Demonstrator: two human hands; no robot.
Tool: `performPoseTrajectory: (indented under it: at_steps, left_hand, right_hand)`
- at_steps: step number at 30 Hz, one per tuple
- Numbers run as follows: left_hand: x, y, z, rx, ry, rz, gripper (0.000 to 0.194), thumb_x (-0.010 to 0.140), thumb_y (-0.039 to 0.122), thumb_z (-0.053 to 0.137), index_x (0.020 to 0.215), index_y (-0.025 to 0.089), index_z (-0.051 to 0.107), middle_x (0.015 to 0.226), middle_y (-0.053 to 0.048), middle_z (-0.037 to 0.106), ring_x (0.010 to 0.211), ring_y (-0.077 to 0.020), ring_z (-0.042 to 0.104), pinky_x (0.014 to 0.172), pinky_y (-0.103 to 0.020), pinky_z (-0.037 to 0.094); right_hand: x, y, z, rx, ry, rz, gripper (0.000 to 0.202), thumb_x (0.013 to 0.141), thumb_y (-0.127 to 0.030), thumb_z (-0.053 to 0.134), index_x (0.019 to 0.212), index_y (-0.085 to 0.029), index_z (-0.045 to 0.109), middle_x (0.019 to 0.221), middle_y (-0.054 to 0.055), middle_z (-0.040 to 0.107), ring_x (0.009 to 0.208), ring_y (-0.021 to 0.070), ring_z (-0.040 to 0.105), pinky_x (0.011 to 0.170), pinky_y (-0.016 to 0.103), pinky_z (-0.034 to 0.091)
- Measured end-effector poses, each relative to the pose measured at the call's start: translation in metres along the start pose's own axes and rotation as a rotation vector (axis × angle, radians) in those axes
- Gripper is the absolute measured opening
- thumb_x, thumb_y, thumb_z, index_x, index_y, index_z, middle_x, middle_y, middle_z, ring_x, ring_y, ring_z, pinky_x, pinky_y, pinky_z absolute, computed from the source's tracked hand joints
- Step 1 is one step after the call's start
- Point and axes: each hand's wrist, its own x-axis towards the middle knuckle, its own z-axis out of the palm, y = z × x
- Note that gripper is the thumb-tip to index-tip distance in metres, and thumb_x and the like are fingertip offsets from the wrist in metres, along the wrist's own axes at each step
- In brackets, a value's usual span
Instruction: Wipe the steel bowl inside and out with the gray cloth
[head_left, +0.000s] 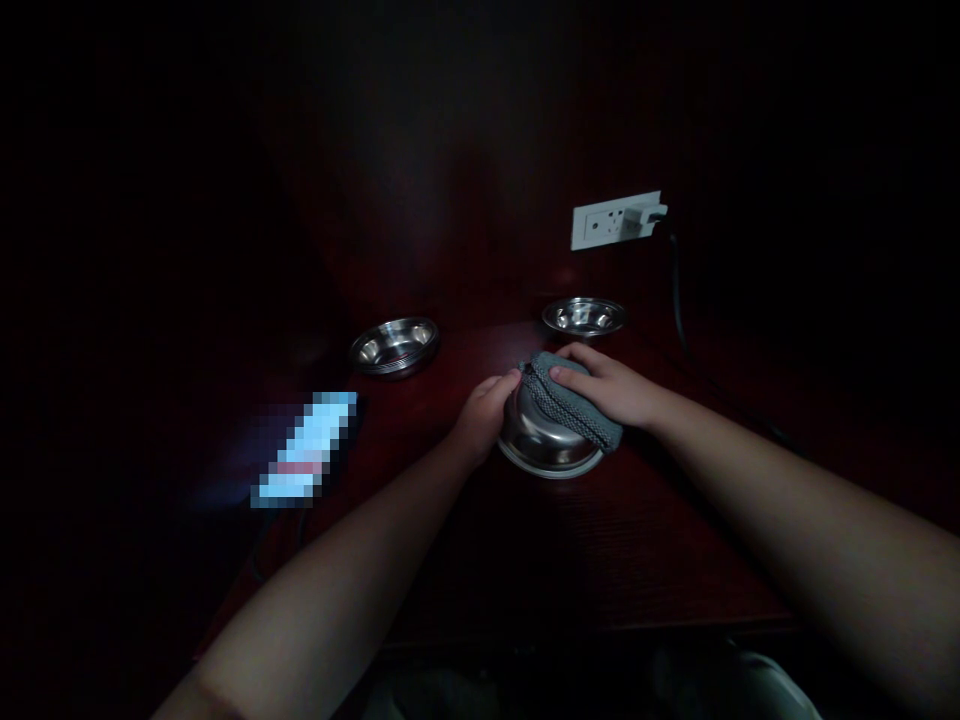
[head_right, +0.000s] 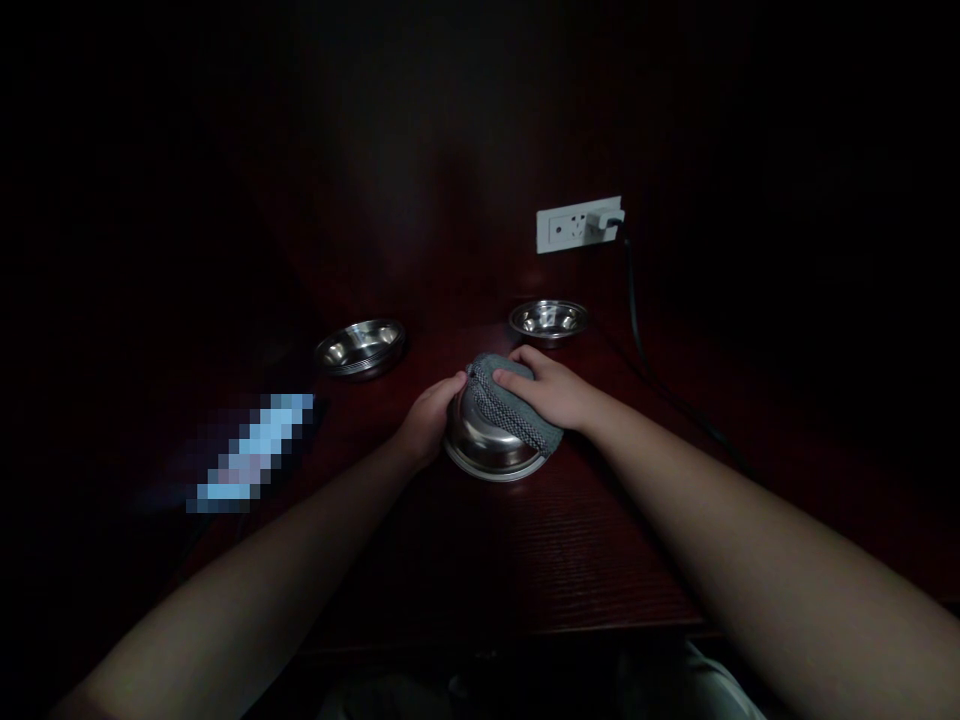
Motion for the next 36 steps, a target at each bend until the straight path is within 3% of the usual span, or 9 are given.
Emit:
performPoseTrajectory:
  at_steps: [36]
  left_hand:
    - [-0.001, 0.001, 0.001, 0.020, 0.010, 0.000, 0.029, 0.070, 0.044, 0.065, 0.077, 0.016, 0.065, 0.075, -0.003, 0.067, 0.072, -0.0161, 0.058, 0.075, -0.032, 0.042]
  right_hand:
    - [-0.007, -0.013, -0.002, -0.105, 0.035, 0.012, 0.041, 0.082, -0.056, 0.052, 0.105, -0.023, 0.056, 0.099, 0.006, 0.067, 0.085, 0.0238, 0.062, 0.076, 0.038, 0.049]
